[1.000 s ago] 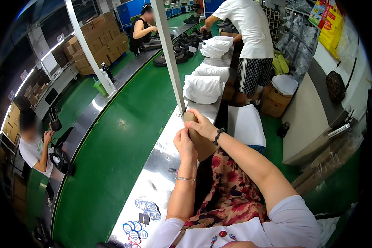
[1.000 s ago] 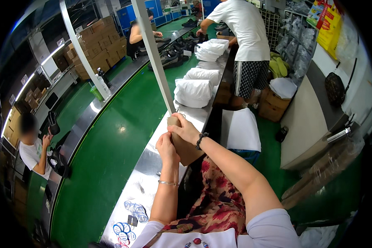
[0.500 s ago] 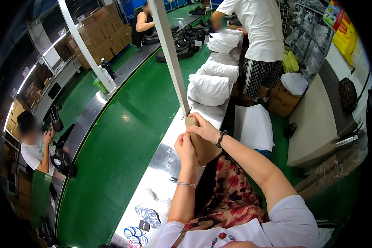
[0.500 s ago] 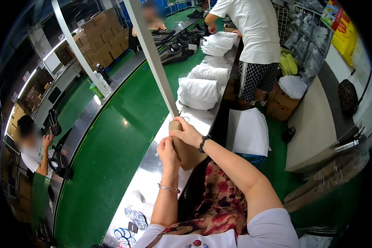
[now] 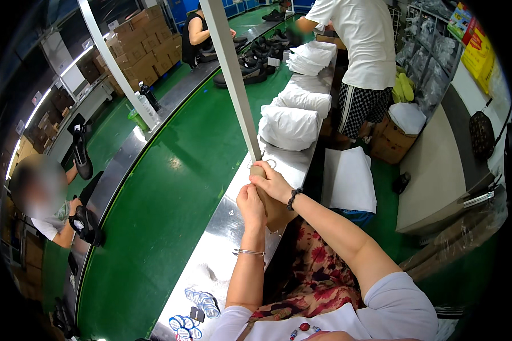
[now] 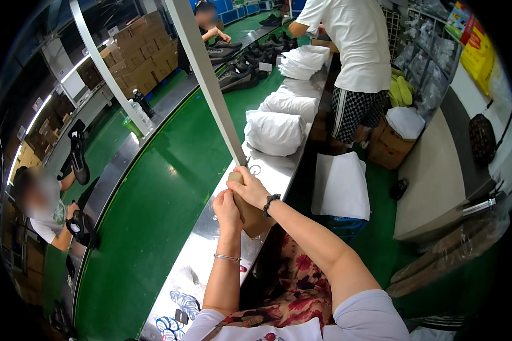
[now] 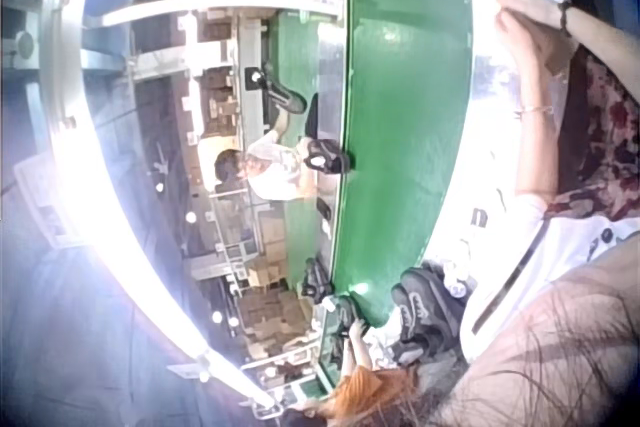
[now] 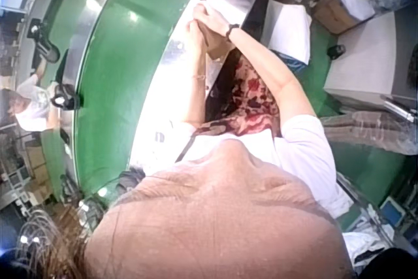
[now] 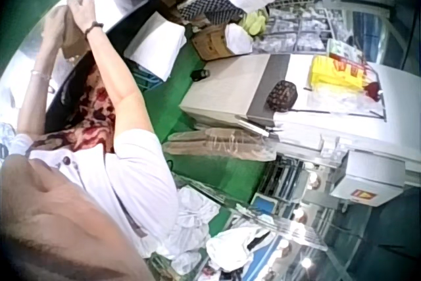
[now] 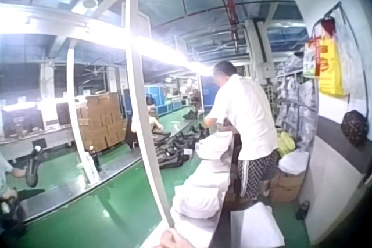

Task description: The person picks up a brown shoe component, places it onto a piece of white paper, and wraps the paper around the component, repeating this process for multiple items.

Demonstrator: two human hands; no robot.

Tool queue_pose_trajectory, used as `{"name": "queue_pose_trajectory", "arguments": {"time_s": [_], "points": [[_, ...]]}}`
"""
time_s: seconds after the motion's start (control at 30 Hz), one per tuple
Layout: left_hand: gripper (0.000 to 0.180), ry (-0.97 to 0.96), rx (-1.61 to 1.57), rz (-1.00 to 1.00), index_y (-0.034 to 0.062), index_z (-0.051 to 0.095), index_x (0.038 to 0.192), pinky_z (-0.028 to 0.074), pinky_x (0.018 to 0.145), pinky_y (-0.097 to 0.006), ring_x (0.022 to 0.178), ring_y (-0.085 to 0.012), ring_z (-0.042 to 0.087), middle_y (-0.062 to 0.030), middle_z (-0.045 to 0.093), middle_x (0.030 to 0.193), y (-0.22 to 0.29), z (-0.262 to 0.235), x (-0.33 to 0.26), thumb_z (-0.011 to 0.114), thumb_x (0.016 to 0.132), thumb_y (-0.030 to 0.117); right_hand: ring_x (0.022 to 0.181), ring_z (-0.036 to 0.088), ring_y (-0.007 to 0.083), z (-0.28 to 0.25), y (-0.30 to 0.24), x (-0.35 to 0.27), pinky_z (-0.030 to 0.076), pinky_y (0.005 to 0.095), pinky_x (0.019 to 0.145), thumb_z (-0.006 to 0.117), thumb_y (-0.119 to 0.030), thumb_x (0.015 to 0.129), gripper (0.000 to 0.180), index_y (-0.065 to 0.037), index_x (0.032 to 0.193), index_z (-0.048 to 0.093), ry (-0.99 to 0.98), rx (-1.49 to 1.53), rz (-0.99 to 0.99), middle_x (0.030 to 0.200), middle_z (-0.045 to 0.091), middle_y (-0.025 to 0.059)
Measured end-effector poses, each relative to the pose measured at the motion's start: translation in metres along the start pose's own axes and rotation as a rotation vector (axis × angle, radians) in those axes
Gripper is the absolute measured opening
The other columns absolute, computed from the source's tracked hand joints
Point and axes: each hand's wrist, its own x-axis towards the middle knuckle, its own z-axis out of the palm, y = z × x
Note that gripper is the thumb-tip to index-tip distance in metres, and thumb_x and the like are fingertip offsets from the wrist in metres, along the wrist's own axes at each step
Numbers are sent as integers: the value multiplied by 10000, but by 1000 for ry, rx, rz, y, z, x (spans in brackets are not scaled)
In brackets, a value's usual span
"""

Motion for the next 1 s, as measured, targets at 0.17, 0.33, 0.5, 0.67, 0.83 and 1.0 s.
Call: {"name": "queue_pose_trajectory", "arguments": {"time_s": [0.17, 0.33, 0.5, 0.67, 0.83, 1.0], "points": [[237, 62, 23, 26, -52, 560, 808, 432, 596, -244, 686, -112, 516, -70, 572, 764, -5, 1, -3, 437, 888, 134, 1015, 556, 314, -3, -4, 0, 428, 346, 868, 598, -355, 793, 527, -37, 1185, 449, -23, 0, 28, 1074, 571, 217], [209, 134, 7, 59, -44, 561, 826, 423, 606, -237, 690, -107, 507, -60, 566, 768, -10, -1, -5, 436, 876, 116, 1001, 554, 272, 0, -3, 2, 428, 320, 853, 600, -339, 791, 493, -39, 1160, 470, -65, 41, 20, 1041, 582, 190], [178, 215, 67, 239, -29, 550, 818, 390, 616, -221, 693, -81, 469, -12, 534, 759, 2, -32, 12, 430, 865, 93, 936, 532, 193, -39, 17, 18, 412, 275, 821, 599, -345, 797, 470, -57, 1147, 476, 22, 307, 273, 984, 578, 124], [173, 213, 142, 254, -11, 550, 827, 379, 625, -215, 705, -65, 445, 8, 516, 763, 6, -48, 18, 446, 885, 115, 1053, 520, 363, -20, 5, 21, 421, 388, 866, 566, -520, 763, 641, -84, 1212, 430, -50, -260, 153, 1120, 534, 237], [227, 370, 432, 460, -40, 533, 954, 416, 720, -253, 785, -100, 483, -36, 543, 859, 54, -65, -7, 414, 942, 153, 1036, 507, 340, 5, -18, 28, 418, 493, 805, 588, -510, 738, 662, -136, 1256, 413, -59, -1104, 58, 1103, 516, 197], [263, 421, 330, 518, -38, 520, 982, 418, 734, -259, 813, -112, 493, -51, 550, 899, 77, -63, -34, 385, 961, 186, 1066, 454, 331, 57, 13, 40, 361, 522, 806, 580, -504, 759, 674, -107, 1278, 418, -171, -1383, -61, 1134, 508, 184]]}}
